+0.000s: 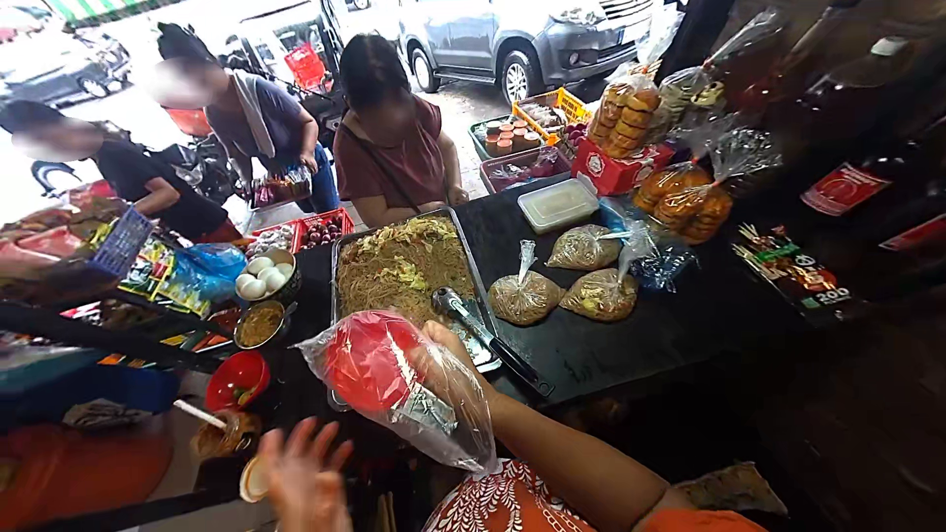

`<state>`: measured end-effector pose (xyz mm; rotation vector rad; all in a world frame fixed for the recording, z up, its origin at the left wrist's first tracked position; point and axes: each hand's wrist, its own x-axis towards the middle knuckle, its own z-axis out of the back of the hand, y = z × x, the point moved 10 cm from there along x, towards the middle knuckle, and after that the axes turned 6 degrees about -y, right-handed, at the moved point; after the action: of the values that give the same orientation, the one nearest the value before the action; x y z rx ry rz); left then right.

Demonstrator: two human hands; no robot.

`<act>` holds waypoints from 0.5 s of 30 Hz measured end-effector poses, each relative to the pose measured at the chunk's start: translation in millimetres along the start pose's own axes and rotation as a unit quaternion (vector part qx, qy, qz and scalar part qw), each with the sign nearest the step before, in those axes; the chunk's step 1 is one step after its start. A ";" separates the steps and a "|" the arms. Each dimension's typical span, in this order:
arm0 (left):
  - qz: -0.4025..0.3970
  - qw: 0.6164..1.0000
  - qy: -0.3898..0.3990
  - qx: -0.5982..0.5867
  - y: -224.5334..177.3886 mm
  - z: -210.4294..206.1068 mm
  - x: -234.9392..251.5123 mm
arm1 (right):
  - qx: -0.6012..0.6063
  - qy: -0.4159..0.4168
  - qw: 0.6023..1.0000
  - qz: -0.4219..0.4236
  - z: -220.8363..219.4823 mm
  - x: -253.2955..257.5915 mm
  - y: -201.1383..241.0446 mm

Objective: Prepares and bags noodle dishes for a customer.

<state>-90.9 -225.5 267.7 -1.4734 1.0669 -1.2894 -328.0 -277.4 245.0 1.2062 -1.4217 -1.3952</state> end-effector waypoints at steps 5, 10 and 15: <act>0.111 0.981 -0.046 -0.154 29.5 -55.5 -9.7 | 0.025 0.064 0.997 0.030 -42.6 -14.5 -15.0; 0.220 0.910 -0.226 -0.270 64.1 -32.6 -2.3 | -0.097 0.059 0.955 0.275 -46.2 -35.3 13.5; 0.276 0.910 -0.234 -0.201 64.7 -12.5 1.8 | -0.228 0.328 0.859 0.320 -37.7 -96.2 -4.1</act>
<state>-106.6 -243.9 206.4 -1.5101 1.3300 -0.3017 -268.6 -193.1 251.7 0.6840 -0.8101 -0.6806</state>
